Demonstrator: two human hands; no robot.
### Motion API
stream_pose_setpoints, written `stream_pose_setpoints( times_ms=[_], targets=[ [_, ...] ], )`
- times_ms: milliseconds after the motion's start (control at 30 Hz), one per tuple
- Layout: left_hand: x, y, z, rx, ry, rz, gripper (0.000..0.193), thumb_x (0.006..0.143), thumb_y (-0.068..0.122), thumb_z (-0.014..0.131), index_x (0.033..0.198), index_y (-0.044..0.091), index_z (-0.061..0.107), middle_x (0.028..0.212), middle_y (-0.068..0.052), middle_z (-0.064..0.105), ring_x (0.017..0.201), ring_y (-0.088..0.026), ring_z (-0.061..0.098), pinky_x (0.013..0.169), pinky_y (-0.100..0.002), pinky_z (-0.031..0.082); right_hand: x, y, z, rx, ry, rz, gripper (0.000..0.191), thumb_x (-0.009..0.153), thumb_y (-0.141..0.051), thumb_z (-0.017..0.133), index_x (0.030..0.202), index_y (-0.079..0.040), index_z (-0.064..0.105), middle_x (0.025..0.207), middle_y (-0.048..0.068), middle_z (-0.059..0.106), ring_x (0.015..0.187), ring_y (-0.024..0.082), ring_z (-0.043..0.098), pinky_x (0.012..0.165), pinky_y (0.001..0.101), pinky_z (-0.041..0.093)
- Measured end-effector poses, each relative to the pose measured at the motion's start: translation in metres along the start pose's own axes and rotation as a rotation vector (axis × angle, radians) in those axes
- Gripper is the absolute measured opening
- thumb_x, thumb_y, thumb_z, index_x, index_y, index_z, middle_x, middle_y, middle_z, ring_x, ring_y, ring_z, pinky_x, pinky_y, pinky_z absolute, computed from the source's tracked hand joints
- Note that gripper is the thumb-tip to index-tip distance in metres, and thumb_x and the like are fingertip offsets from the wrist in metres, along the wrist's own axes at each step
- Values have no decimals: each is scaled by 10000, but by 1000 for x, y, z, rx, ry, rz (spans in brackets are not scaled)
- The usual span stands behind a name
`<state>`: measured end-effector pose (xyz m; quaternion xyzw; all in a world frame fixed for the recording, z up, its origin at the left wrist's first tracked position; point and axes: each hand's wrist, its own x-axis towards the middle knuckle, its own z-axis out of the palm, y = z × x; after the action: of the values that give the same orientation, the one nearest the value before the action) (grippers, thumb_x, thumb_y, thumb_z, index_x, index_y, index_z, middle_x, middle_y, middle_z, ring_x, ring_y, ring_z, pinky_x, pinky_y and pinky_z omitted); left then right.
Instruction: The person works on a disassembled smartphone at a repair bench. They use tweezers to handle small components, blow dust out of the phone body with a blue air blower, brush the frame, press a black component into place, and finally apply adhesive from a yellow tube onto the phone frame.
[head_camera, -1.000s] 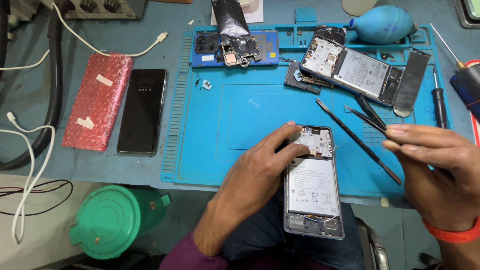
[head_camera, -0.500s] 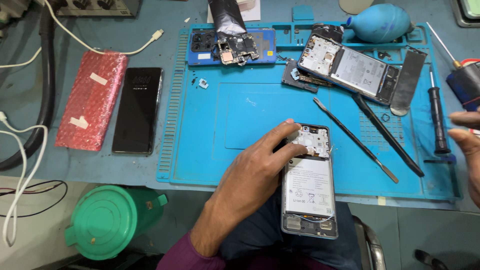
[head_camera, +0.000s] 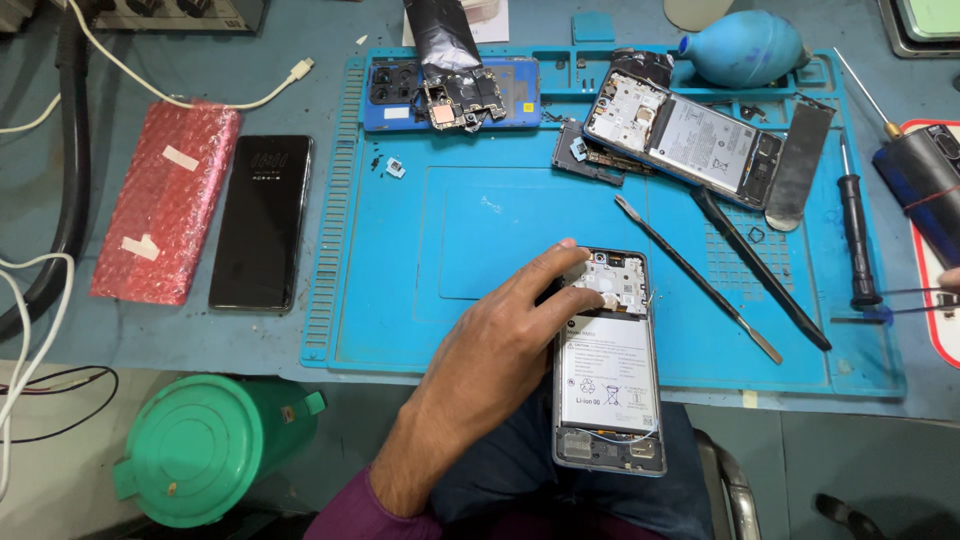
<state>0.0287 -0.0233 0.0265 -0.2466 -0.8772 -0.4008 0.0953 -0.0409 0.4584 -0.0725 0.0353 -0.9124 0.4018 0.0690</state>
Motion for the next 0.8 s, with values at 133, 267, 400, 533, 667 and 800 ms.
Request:
stream_pose_setpoints(
  times_ms=[133,267,400,533,667,800],
  targets=[
    [0,1,0,19,0,1,377,821,-29,720,1178,81,671,1455,-156,575,1376,-361,563,1078,-440,515,13,-68,11,-30,64,-30,267,962,-114,686,1215,-38,642,1040,126,678,901,228,675,795,361,562],
    [0,3,-2,12,-3,-7,372,824,-20,724,1178,83,671,1450,-161,574,1361,-367,565,1061,-447,514,3,-137,22,-126,26,-105,355,911,-136,712,1247,-33,661,1006,130,690,815,228,671,723,360,550],
    [1,4,-4,19,3,2,381,820,-23,718,1184,79,663,1454,-170,566,1356,-372,566,1065,-450,514,9,-187,30,-410,-54,-259,443,860,-159,739,1279,-29,681,972,133,702,730,227,667,651,360,539],
    [2,3,-7,-2,-16,-13,368,827,-17,721,1175,86,655,1435,-148,583,1361,-371,567,1039,-453,520,42,-219,33,-664,-41,-283,446,855,-189,821,1265,-45,726,923,187,689,773,287,683,684,379,544],
    [2,5,-4,-13,-27,-16,383,820,-22,717,1181,84,646,1444,-148,578,1355,-375,563,1021,-454,527,90,-229,36,-689,109,-744,560,901,-201,772,1400,-6,611,1356,229,638,1210,406,622,1020,494,514],
    [1,7,-5,-12,-25,-9,378,822,-35,707,1176,84,644,1434,-134,593,1373,-373,554,1025,-457,523,139,-225,61,-693,-18,-664,632,898,-168,746,1486,-48,546,1457,284,536,1239,481,562,1020,522,479]
  ],
)
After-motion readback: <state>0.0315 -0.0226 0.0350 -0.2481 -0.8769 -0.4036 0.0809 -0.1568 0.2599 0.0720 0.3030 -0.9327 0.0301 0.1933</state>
